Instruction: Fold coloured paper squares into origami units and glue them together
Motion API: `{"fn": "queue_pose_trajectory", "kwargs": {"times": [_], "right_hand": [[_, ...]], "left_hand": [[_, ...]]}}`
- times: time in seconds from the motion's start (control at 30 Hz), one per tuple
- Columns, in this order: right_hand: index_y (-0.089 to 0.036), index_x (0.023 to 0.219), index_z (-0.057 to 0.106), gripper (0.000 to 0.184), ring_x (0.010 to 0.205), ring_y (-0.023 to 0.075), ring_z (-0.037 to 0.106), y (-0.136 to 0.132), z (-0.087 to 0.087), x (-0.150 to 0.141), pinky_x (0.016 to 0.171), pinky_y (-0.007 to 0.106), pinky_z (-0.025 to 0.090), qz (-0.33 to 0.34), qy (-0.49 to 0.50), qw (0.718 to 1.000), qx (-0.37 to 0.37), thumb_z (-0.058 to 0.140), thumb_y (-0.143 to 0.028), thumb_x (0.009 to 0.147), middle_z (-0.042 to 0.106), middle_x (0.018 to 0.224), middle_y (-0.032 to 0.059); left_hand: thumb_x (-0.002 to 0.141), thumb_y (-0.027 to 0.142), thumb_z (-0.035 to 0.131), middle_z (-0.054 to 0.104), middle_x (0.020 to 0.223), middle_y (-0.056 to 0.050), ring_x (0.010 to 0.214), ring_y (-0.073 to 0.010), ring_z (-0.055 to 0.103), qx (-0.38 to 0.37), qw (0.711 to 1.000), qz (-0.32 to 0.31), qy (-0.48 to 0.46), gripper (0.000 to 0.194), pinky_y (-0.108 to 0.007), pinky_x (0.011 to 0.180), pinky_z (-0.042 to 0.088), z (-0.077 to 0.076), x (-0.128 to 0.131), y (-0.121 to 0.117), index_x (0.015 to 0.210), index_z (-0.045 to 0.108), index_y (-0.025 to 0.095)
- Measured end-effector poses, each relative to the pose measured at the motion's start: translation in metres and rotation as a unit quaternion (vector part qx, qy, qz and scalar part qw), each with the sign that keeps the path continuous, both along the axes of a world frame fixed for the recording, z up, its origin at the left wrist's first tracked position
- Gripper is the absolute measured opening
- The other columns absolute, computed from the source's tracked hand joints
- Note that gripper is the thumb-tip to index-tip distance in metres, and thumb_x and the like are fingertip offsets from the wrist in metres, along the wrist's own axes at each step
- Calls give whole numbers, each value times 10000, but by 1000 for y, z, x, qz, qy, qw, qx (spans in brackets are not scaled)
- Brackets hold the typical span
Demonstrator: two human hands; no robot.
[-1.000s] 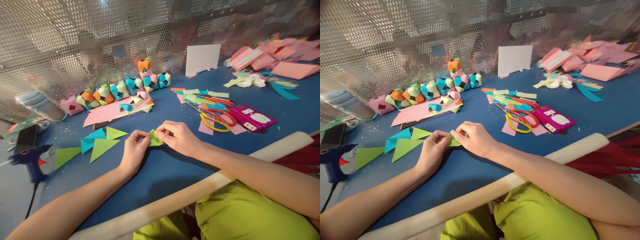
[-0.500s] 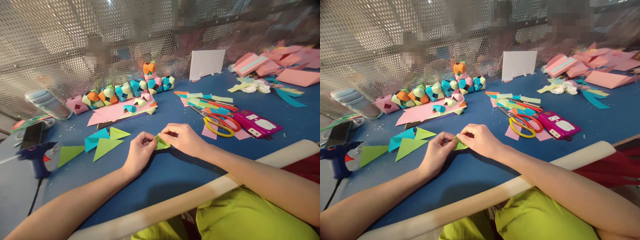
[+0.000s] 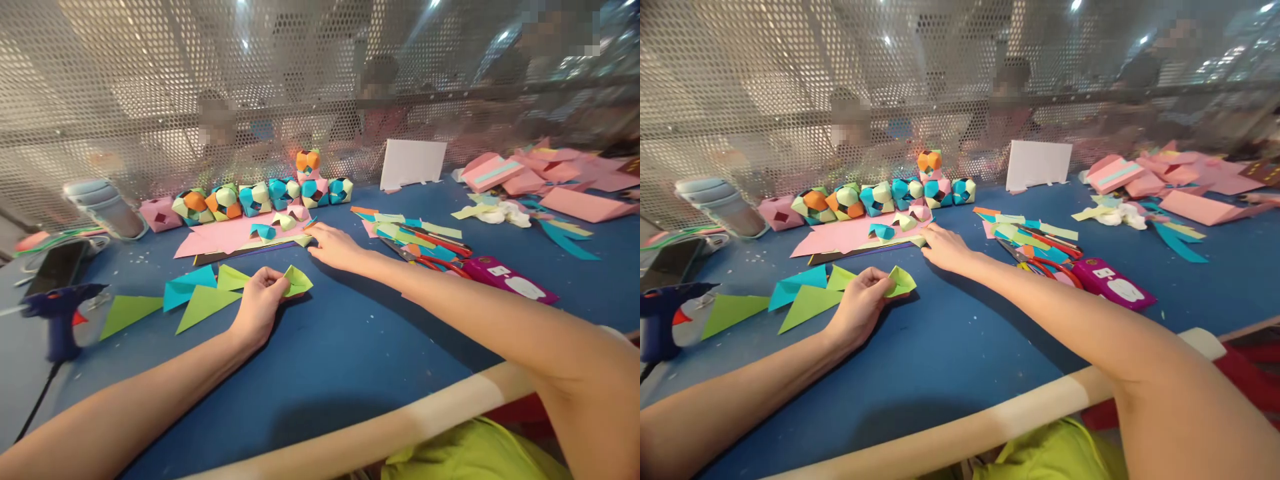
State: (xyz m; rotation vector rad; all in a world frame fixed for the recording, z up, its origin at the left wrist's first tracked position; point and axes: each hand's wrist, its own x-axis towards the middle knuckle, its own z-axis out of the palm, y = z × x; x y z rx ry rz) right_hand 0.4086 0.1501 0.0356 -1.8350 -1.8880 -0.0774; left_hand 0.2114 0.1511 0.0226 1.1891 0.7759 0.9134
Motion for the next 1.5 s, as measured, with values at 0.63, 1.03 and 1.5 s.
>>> {"fn": "queue_pose_trajectory", "kwargs": {"times": [0.63,1.03,1.5], "right_hand": [[-179,919,640,245,877,187,616,-86,6,-26,788,334,534,166,-44,956,238,415,-82,911,646,920,92],[-174,1068,564,287,1059,209,616,-88,-21,-39,899,368,539,191,64,966,162,401,-60,860,626,1129,131],[-171,763,590,95,655,106,523,-88,-6,-51,605,226,446,64,293,948,103,582,-211,849,588,799,18]], "left_hand": [[593,236,777,594,624,36,606,-117,591,-38,998,-2,-56,264,-318,672,546,0,2,-3,667,536,157],[526,171,815,632,683,17,683,-108,600,-108,986,-39,-124,235,-282,751,501,5,4,-3,591,591,145],[728,284,716,697,1002,-57,960,-198,631,154,987,-52,7,146,-326,876,479,7,-6,-17,768,631,172]]}}
